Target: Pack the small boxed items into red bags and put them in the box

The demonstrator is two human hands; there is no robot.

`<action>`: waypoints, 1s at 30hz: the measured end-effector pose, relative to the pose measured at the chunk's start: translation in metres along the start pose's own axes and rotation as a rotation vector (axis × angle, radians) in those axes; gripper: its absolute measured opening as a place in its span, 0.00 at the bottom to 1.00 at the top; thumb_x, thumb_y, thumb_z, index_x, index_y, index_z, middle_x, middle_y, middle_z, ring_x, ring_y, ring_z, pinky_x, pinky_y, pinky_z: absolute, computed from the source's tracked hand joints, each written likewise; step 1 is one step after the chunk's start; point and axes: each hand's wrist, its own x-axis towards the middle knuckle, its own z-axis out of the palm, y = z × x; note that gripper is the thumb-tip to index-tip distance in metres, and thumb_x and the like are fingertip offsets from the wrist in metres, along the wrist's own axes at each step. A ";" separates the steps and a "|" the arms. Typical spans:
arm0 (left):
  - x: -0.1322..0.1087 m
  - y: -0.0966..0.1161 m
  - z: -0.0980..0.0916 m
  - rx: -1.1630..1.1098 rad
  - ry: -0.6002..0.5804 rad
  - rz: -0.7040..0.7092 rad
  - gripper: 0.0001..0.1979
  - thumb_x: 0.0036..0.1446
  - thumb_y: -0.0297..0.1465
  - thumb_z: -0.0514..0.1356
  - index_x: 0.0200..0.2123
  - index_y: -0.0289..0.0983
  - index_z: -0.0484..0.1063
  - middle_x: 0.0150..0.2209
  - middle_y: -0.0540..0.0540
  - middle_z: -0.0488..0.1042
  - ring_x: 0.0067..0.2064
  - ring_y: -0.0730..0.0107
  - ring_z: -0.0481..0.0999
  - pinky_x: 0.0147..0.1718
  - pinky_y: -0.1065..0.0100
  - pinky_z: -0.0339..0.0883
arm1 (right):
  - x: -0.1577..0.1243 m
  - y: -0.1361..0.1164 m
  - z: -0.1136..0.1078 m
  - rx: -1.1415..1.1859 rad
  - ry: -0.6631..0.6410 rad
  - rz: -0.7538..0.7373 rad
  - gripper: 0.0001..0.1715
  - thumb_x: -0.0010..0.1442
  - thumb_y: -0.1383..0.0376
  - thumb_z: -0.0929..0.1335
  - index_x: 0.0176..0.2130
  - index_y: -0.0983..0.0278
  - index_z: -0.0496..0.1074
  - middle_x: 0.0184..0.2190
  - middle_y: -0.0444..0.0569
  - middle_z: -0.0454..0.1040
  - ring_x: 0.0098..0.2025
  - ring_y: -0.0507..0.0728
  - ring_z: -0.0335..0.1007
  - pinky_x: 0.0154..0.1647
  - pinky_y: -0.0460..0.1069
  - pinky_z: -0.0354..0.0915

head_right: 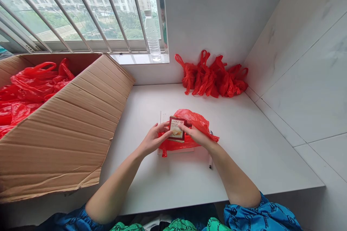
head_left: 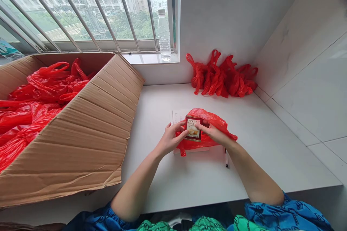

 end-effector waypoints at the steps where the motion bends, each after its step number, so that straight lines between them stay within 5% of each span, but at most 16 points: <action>1: 0.000 0.000 0.000 0.004 0.008 -0.001 0.20 0.66 0.45 0.53 0.56 0.45 0.69 0.41 0.49 0.80 0.50 0.63 0.76 0.69 0.46 0.32 | 0.000 0.001 -0.001 0.045 -0.051 0.017 0.24 0.61 0.44 0.68 0.50 0.52 0.77 0.46 0.46 0.81 0.50 0.60 0.77 0.53 0.57 0.73; 7: 0.001 -0.003 -0.001 0.058 0.080 0.004 0.19 0.66 0.43 0.54 0.56 0.44 0.71 0.50 0.46 0.78 0.55 0.60 0.74 0.68 0.44 0.33 | 0.000 0.001 -0.003 0.136 -0.102 0.029 0.23 0.62 0.46 0.68 0.51 0.53 0.76 0.51 0.46 0.78 0.55 0.63 0.73 0.60 0.59 0.67; 19: 0.002 -0.006 -0.001 0.029 0.052 0.013 0.18 0.65 0.43 0.54 0.56 0.47 0.70 0.39 0.51 0.81 0.51 0.63 0.76 0.68 0.47 0.32 | -0.003 -0.008 -0.002 0.238 -0.132 0.102 0.24 0.64 0.43 0.64 0.50 0.50 0.77 0.53 0.43 0.77 0.61 0.63 0.69 0.65 0.58 0.64; 30: 0.001 -0.006 0.002 0.132 0.109 0.059 0.15 0.66 0.40 0.54 0.53 0.46 0.71 0.40 0.50 0.80 0.51 0.64 0.75 0.68 0.43 0.34 | 0.000 0.000 -0.003 -0.013 -0.134 -0.054 0.20 0.64 0.53 0.67 0.54 0.53 0.72 0.51 0.46 0.77 0.55 0.61 0.74 0.57 0.59 0.71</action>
